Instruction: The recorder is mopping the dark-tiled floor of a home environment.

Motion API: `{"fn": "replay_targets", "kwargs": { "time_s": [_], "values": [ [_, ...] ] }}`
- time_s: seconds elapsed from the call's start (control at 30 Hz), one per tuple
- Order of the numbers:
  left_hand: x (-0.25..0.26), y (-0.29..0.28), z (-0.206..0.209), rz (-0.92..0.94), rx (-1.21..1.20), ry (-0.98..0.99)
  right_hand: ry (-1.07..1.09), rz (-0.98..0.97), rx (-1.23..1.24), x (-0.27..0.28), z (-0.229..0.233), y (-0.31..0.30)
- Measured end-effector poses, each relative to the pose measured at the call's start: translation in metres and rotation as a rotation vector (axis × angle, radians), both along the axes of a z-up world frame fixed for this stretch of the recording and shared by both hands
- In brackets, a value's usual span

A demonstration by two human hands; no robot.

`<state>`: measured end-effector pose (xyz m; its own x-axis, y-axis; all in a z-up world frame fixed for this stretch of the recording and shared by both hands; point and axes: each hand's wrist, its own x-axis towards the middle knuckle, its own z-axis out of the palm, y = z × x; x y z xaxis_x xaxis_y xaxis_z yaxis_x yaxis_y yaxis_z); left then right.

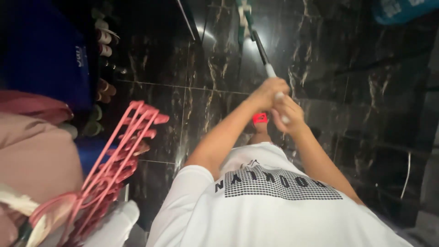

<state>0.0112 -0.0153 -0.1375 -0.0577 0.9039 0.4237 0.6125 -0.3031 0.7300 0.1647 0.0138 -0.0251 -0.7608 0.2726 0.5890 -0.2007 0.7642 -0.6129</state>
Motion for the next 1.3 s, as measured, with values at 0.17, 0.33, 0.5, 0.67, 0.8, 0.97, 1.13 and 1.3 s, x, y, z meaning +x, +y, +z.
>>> {"fn": "replay_targets", "kwargs": {
  "time_s": [0.17,0.33,0.5,0.67,0.8,0.97,1.13,1.3],
  "values": [
    [-0.025,-0.074,0.025,0.008,0.05,-0.048,-0.032,0.016,-0.018,-0.024,0.009,-0.069],
    [-0.019,-0.139,0.112,-0.077,-0.042,0.016,-0.08,-0.013,-0.019,-0.022,0.107,-0.125],
    [0.013,-0.18,0.202,-0.098,0.024,-0.108,0.045,0.4,-0.182,-0.026,0.154,-0.12],
    [0.01,-0.152,0.147,0.013,0.314,-0.191,0.19,0.519,-0.187,-0.051,0.143,-0.102],
    [-0.023,-0.1,0.096,0.028,0.341,-0.124,0.186,0.377,-0.127,-0.077,0.088,-0.062],
    [-0.094,-0.006,0.035,0.111,0.258,-0.152,0.1,0.181,0.015,-0.136,0.01,0.026],
    [-0.136,0.071,0.057,0.13,0.153,-0.213,0.016,0.039,0.053,-0.177,0.02,0.099],
    [-0.096,0.074,0.126,0.021,0.25,-0.032,-0.056,-0.023,-0.024,-0.131,0.112,0.087]
  ]
}}
